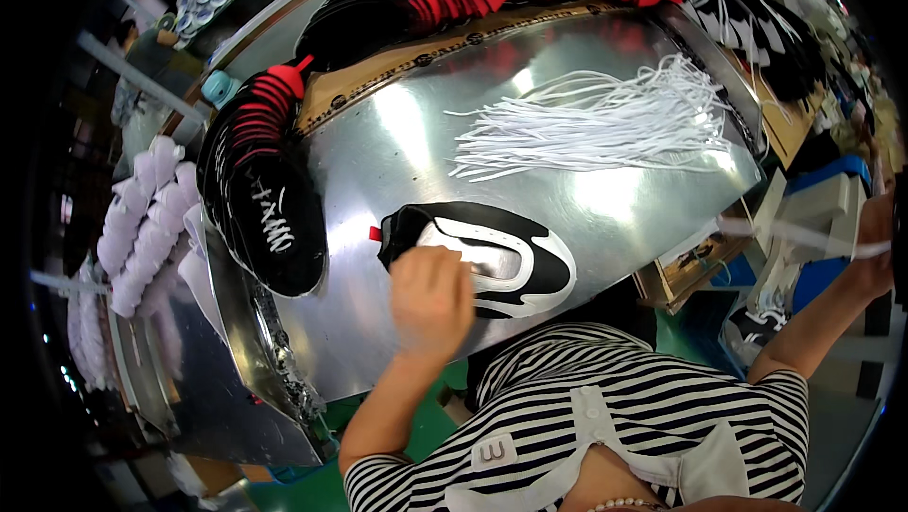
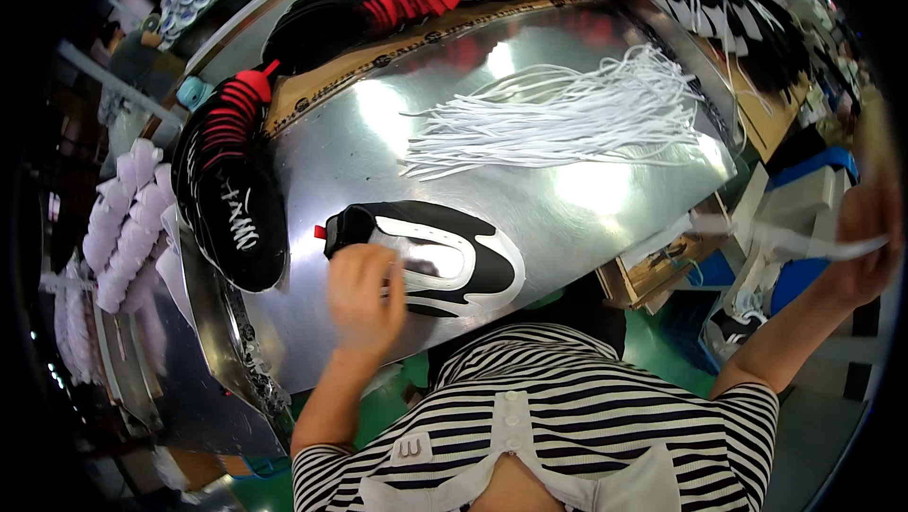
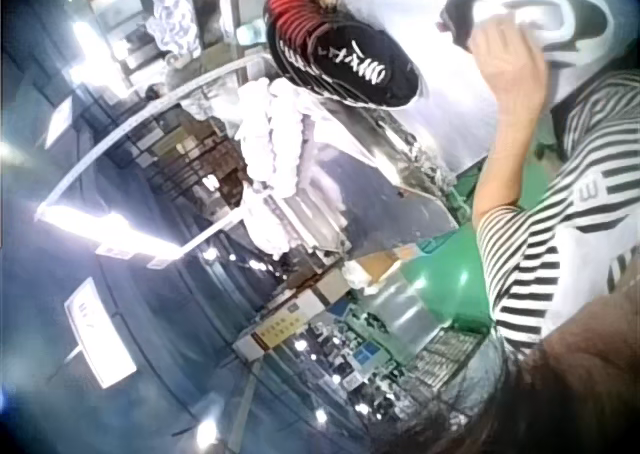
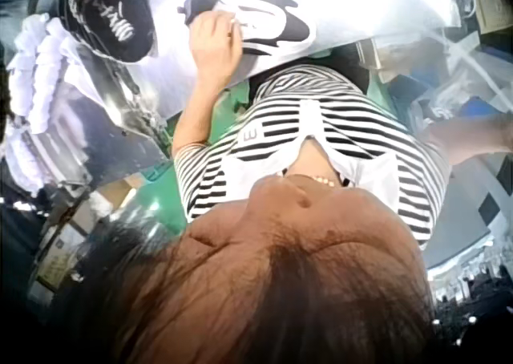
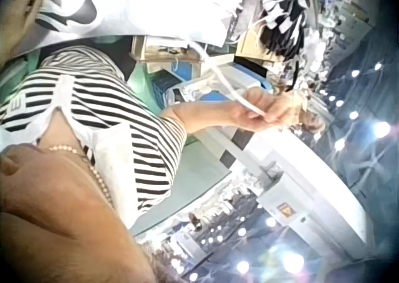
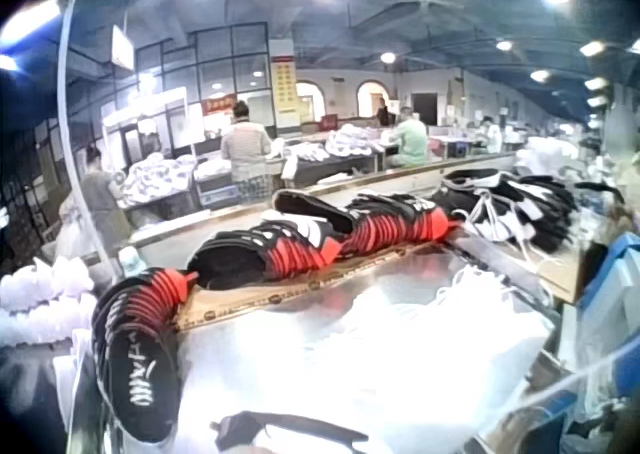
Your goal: The person laces a black and white athletic shoe by threading white laces through eyelets and pulling them tight.
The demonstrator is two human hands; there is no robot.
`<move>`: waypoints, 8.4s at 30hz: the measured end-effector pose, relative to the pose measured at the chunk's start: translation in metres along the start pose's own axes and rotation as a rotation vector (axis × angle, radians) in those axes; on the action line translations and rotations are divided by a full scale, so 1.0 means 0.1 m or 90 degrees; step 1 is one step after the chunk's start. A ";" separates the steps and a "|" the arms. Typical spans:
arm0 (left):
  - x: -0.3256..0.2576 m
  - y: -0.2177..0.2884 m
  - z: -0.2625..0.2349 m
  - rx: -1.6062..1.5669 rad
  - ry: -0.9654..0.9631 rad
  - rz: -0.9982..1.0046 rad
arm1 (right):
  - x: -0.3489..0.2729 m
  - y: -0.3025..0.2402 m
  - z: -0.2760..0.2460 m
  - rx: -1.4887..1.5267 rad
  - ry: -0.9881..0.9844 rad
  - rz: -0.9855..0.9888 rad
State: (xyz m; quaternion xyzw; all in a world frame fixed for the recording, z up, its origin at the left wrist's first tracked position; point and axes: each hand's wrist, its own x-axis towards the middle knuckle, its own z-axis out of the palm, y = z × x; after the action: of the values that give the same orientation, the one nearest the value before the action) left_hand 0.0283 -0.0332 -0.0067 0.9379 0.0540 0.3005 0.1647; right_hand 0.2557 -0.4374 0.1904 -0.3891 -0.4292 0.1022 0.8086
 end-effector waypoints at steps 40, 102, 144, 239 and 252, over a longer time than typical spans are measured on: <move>0.16 0.43 0.52 -0.805 -0.119 -0.609 | -0.84 2.77 1.12 -0.241 -0.009 0.497; 0.38 0.13 0.00 -0.096 -0.078 -0.141 | -1.28 2.82 0.71 -0.341 -0.342 0.526; 0.75 0.28 0.85 -0.199 -0.503 -0.305 | -1.13 2.81 0.57 -0.454 -0.059 0.480; -0.90 -2.57 -2.06 0.520 0.077 -0.391 | -1.10 2.83 0.16 -0.181 0.161 0.535; 0.95 0.32 -0.02 -0.136 -0.134 0.098 | -0.85 2.76 0.21 -0.753 0.047 0.282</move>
State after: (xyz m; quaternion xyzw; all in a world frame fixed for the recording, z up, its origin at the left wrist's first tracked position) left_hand 0.1043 -0.0435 0.0572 0.9427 -0.0677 0.2166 0.2444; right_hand 0.2339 -0.2816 -0.0529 -0.8530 -0.2945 -0.0005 0.4308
